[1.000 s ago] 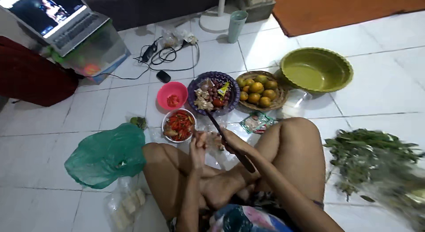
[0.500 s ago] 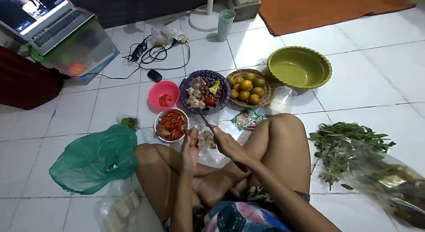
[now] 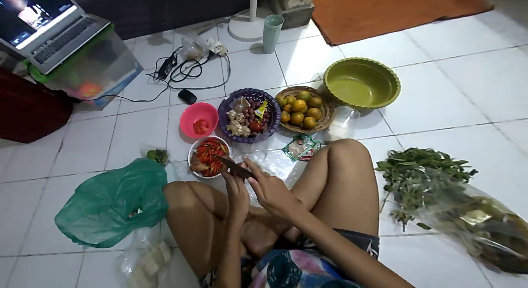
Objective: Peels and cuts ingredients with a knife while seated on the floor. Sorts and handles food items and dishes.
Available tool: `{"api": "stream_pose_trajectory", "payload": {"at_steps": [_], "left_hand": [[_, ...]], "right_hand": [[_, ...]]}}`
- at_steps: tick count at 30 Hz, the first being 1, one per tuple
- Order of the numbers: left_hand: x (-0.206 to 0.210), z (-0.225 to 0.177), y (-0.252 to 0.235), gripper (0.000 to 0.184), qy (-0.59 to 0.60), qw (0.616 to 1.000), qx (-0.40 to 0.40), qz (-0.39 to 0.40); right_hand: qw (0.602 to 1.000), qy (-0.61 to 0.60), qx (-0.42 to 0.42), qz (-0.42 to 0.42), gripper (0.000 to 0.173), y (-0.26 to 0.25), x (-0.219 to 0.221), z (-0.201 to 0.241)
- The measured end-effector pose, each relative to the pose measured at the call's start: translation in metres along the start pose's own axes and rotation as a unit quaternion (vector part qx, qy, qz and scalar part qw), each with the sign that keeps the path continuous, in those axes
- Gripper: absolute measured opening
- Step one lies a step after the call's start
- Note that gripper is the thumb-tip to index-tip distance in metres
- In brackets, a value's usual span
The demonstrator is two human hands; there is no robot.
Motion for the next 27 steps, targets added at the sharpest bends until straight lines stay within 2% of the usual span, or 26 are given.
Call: {"api": "stream_pose_trajectory", "payload": {"at_steps": [4,7,8,10,11,13,15,19,22,25,27], "left_hand": [[0.007,0.000,0.008,0.047,-0.086,0.995,0.036,0.033],[0.019,0.003,0.032,0.042,-0.108,0.986,0.099,0.074],[0.020,0.003,0.038,0.042,-0.112,0.984,0.111,0.079],[0.015,0.003,0.032,0.044,-0.094,0.988,0.100,0.066],[0.008,0.003,0.026,0.047,-0.070,0.993,0.077,0.054],[-0.006,0.003,0.013,0.053,0.007,0.999,0.035,0.035],[-0.014,0.005,0.003,0.053,0.113,0.993,0.030,0.015],[-0.017,-0.001,-0.002,0.024,0.334,0.942,0.025,0.005],[-0.019,-0.003,0.000,0.030,0.391,0.920,0.004,-0.007],[-0.021,-0.007,0.000,0.039,0.414,0.910,-0.025,-0.029],[-0.021,-0.010,0.000,0.037,0.424,0.904,-0.043,-0.032]], "right_hand": [[0.999,-0.021,0.041,-0.023,0.056,-0.008,0.002,0.000],[0.979,-0.155,0.121,0.052,0.053,-0.036,-0.018,-0.014],[0.960,-0.225,0.151,0.077,0.056,-0.042,-0.023,-0.020],[0.892,-0.384,0.206,0.119,0.059,-0.047,-0.030,-0.026],[0.863,-0.430,0.225,0.140,0.059,-0.045,-0.033,-0.028],[0.846,-0.442,0.252,0.162,0.059,-0.040,-0.035,-0.034],[0.849,-0.410,0.280,0.181,0.059,-0.039,-0.031,-0.042],[0.840,-0.378,0.322,0.218,0.056,-0.039,-0.016,-0.050],[0.851,-0.350,0.327,0.214,0.056,-0.039,-0.010,-0.053],[0.888,-0.291,0.302,0.190,0.054,-0.038,-0.010,-0.053],[0.915,-0.261,0.261,0.162,0.057,-0.033,-0.014,-0.048]]}}
Point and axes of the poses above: each hand's wrist, its own y-axis away from the middle knuckle, its own x-axis out of the palm, z = x × y, the point moved 2 cm from there along -y, towards the middle knuckle, and after that the axes turned 13 degrees about x, right-handed, at the moved point
